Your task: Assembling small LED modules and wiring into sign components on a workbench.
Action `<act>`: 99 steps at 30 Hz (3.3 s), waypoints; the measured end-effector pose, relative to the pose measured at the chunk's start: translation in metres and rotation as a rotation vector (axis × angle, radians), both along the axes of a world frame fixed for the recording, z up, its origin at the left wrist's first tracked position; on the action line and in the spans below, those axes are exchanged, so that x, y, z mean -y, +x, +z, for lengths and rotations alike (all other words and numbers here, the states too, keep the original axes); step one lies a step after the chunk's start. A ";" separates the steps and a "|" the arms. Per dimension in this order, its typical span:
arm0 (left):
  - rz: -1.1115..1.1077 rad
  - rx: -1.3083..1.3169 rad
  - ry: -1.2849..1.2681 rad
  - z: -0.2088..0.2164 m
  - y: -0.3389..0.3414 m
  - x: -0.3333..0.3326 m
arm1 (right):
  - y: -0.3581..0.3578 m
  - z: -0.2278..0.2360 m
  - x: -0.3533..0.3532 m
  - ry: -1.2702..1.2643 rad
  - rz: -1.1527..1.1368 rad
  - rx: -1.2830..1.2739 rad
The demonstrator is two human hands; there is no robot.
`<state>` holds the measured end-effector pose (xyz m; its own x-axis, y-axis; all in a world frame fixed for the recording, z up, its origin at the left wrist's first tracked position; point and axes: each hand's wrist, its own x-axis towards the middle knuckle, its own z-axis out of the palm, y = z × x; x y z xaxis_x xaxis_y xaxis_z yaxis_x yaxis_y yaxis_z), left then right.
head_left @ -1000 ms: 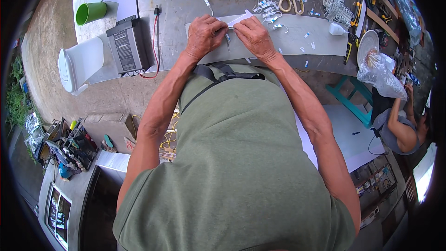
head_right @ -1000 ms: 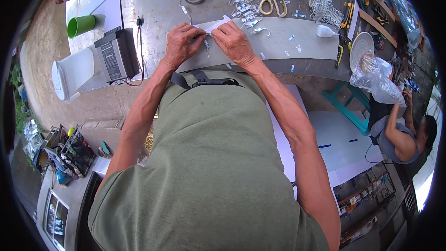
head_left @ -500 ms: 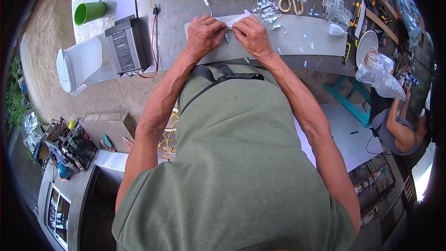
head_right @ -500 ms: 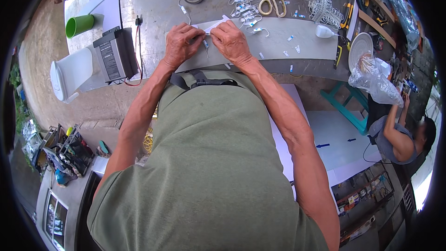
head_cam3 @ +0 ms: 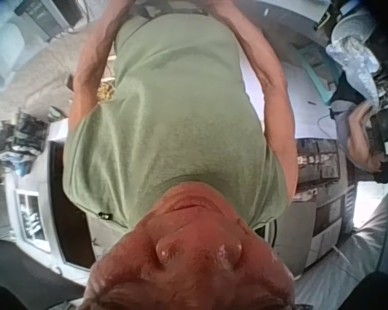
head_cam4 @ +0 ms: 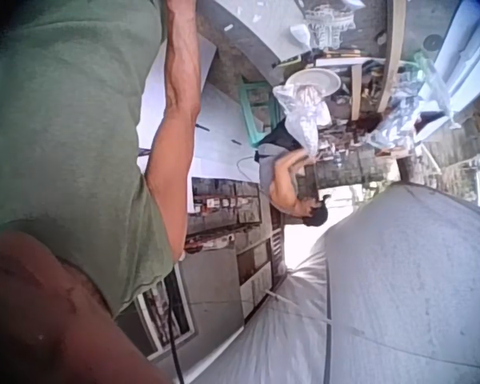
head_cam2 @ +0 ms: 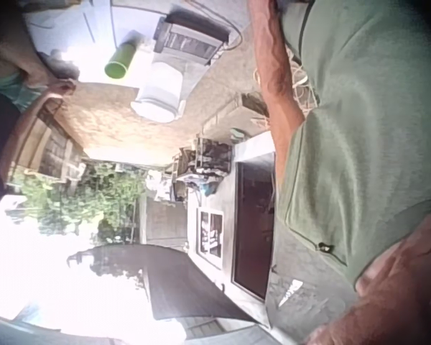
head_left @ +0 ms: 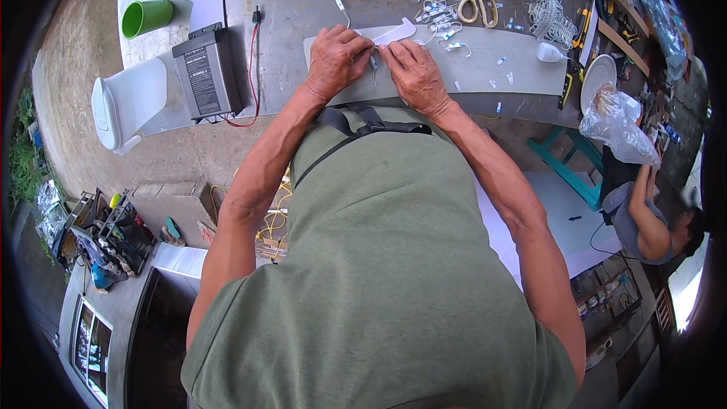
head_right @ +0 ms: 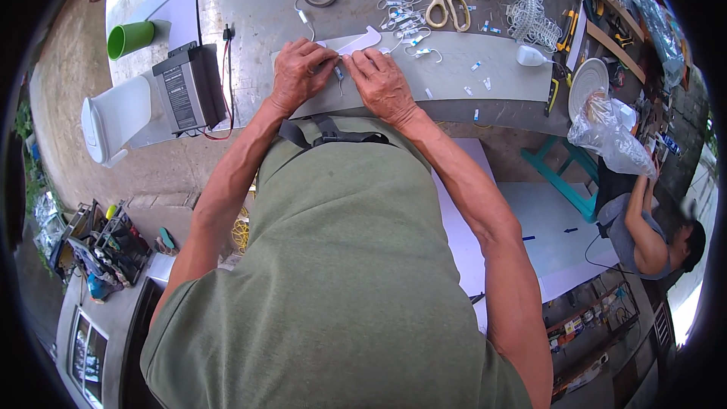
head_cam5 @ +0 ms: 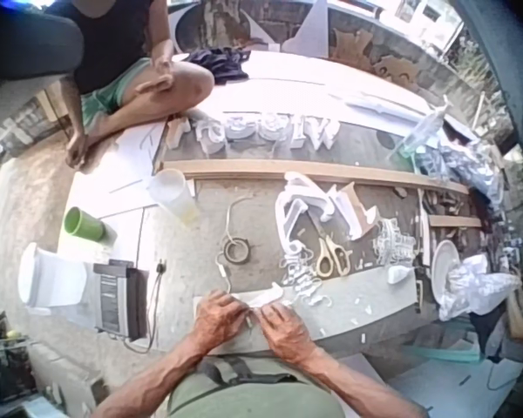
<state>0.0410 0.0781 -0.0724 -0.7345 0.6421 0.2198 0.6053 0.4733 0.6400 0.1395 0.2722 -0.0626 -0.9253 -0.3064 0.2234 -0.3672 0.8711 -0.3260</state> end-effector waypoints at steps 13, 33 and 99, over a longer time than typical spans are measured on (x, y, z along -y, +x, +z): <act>-0.081 -0.147 -0.261 0.014 0.010 0.021 | -0.005 0.009 -0.001 0.128 0.023 0.069; 0.256 0.315 -0.022 0.025 0.005 0.037 | -0.003 0.022 0.018 -0.258 -0.111 0.249; 0.412 0.371 0.130 0.008 0.000 0.023 | -0.086 0.005 0.016 -0.774 -0.106 0.551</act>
